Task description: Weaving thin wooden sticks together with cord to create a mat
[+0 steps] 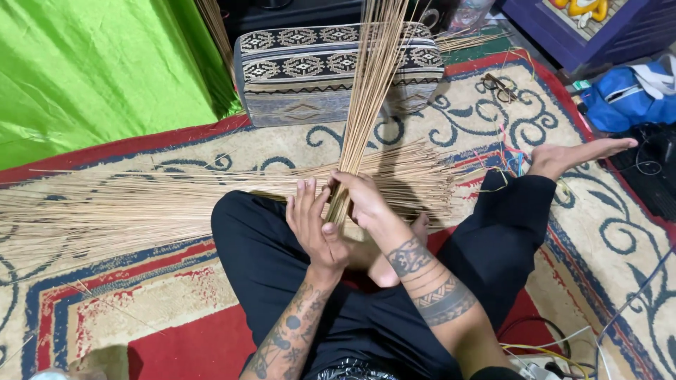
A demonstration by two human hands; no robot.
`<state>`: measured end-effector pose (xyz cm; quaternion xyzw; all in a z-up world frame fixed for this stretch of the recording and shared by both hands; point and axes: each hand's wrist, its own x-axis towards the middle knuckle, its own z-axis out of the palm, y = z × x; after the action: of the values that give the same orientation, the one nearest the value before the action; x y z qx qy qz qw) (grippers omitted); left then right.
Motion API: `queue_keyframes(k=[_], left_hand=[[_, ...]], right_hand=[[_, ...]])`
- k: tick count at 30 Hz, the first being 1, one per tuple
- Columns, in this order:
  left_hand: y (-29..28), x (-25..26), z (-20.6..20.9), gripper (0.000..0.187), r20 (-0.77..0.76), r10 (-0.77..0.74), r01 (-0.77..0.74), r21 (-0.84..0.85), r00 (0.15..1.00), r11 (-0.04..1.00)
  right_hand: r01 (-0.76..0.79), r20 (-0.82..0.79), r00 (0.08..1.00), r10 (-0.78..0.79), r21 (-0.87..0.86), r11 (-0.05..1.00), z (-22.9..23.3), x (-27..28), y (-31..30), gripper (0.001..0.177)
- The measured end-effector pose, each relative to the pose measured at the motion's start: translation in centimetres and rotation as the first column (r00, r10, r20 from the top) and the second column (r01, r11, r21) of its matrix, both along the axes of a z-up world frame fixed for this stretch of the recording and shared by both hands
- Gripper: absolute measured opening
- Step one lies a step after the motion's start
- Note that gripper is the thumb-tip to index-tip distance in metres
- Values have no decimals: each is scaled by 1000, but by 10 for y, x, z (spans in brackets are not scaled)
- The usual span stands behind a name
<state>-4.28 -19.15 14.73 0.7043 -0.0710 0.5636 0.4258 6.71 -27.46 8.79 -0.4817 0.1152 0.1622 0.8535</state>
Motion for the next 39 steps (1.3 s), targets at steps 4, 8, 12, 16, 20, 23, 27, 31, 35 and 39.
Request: queue_keyframes(k=[4, 8, 12, 16, 20, 23, 27, 31, 35, 39], left_hand=[[-1, -7, -17, 74, 25, 0, 0, -5, 1000, 1000], [4, 1, -18, 76, 42, 34, -33, -16, 999, 999], [9, -7, -28, 85, 17, 31, -32, 38, 999, 999], [20, -5, -28, 89, 7, 31, -31, 36, 1000, 999], [20, 2, -29, 85, 18, 0, 0, 12, 1000, 1000], [27, 3, -31, 79, 9, -8, 8, -9, 1000, 1000], [25, -3, -31, 78, 5, -24, 24, -41, 1000, 999], [20, -4, -26, 75, 15, -76, 78, -108, 997, 991], [15, -13, -19, 76, -25, -82, 78, -106, 996, 991], [12, -7, -24, 78, 14, -163, 162, -208, 987, 965]], right_hand=[[66, -40, 997, -62, 109, 992, 0, -9, 2, 15], [53, 6, 999, -53, -202, 978, 23, -29, 14, 18], [84, 13, 996, -83, -125, 989, 20, -26, 6, 11], [6, -64, 998, -10, -67, 998, 26, -47, 25, 13], [47, 5, 999, -47, -40, 998, -1, -22, 25, 16], [37, 1, 999, -37, -92, 995, 9, -44, 39, 16], [89, 64, 994, -85, -48, 995, -12, -7, 26, 15], [53, 31, 998, -50, -131, 990, 2, -55, 44, 20], [74, 91, 994, -66, -86, 994, 15, -37, 12, 13], [15, 58, 998, -7, -139, 990, 24, -76, 39, 17]])
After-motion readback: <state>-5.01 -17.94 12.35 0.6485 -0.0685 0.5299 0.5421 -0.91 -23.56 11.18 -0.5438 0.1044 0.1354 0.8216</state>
